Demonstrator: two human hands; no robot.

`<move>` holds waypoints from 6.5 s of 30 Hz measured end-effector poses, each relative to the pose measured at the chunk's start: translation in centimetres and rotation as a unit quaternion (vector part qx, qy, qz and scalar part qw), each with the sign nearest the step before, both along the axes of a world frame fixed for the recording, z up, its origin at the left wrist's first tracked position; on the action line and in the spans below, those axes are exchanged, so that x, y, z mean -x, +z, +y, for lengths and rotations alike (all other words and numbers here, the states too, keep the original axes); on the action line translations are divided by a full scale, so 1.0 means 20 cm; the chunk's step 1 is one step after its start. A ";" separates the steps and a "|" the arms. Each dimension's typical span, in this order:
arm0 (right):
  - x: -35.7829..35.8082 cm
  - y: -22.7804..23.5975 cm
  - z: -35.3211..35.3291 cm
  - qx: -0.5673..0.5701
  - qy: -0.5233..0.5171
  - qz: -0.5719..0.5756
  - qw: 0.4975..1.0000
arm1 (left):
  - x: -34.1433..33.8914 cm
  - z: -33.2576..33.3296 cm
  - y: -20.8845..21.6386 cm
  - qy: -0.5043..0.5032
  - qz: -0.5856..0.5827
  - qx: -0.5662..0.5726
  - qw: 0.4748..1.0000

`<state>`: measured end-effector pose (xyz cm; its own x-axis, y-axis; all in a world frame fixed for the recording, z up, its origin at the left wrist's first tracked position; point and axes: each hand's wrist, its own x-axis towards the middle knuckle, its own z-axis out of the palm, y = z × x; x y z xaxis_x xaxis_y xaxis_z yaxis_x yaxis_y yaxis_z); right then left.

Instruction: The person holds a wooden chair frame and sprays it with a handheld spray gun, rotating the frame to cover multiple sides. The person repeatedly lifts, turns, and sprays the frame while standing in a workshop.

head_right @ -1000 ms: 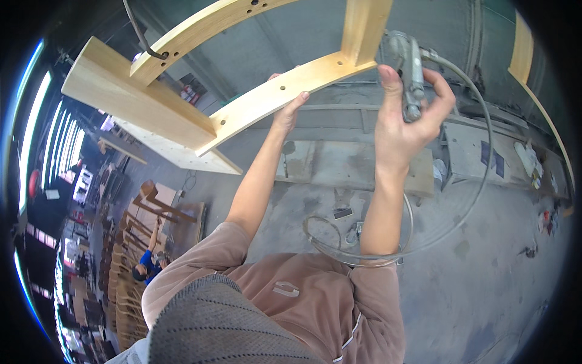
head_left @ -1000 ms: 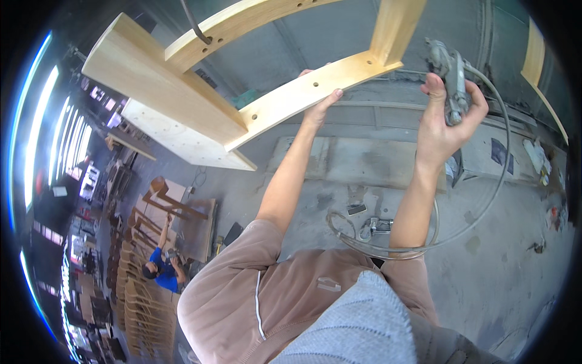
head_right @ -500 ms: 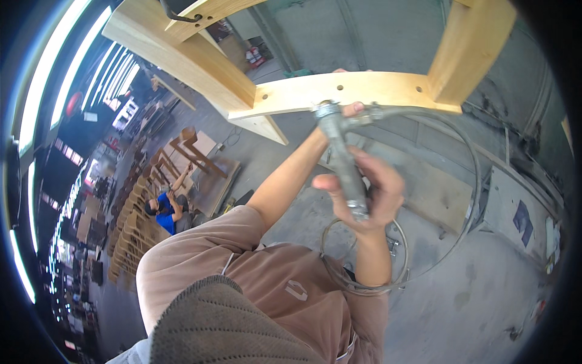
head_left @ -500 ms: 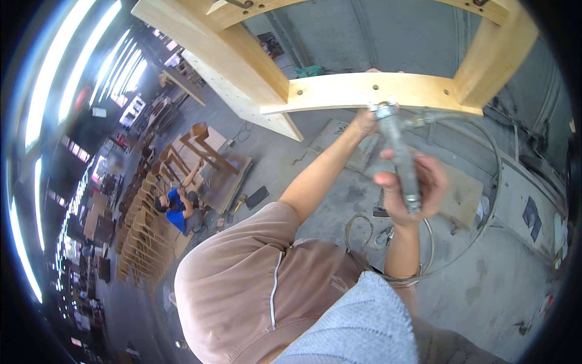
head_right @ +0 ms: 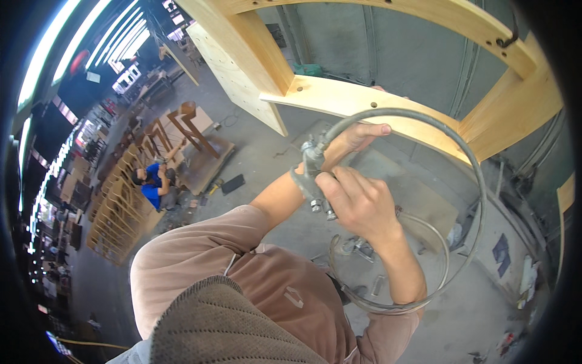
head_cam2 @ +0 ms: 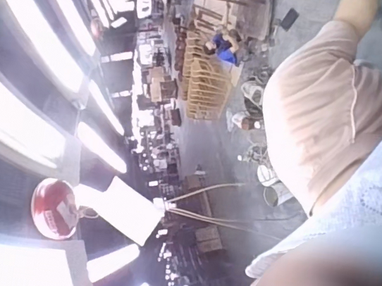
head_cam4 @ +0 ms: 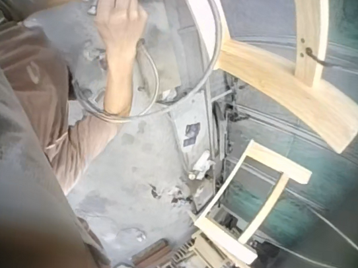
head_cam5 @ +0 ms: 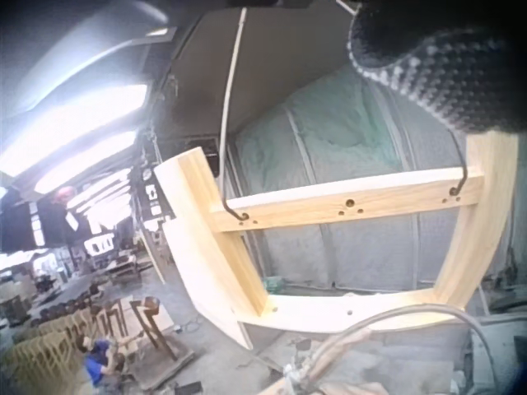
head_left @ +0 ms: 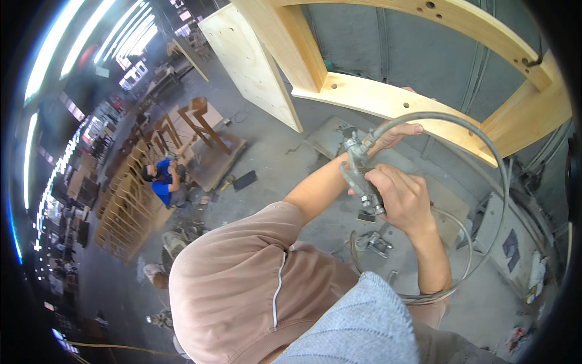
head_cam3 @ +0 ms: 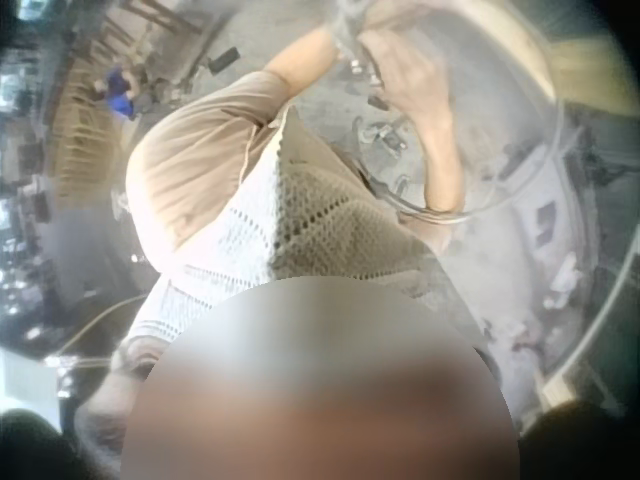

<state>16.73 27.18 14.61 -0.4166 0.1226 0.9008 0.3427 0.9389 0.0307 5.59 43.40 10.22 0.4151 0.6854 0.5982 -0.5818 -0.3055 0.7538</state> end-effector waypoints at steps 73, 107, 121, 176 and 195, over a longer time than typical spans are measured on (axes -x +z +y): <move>0.23 0.51 -1.34 -0.089 -0.492 -0.083 0.862 | -0.25 0.27 0.02 0.377 -0.145 -0.274 0.873; 0.12 1.23 -1.23 0.183 -0.596 0.092 0.777 | -0.39 0.28 -0.04 0.537 -0.047 -0.276 0.796; 0.03 1.20 -1.17 0.148 -0.590 -0.197 0.768 | -0.34 0.40 -0.03 0.582 -0.033 -0.402 0.706; -0.09 0.47 -1.56 0.125 -0.465 -0.024 0.876 | 0.16 0.56 0.17 0.317 0.270 -0.503 0.757; -0.59 0.01 -0.63 0.045 -0.309 0.308 0.899 | 0.31 0.05 0.22 0.276 0.173 -0.454 0.829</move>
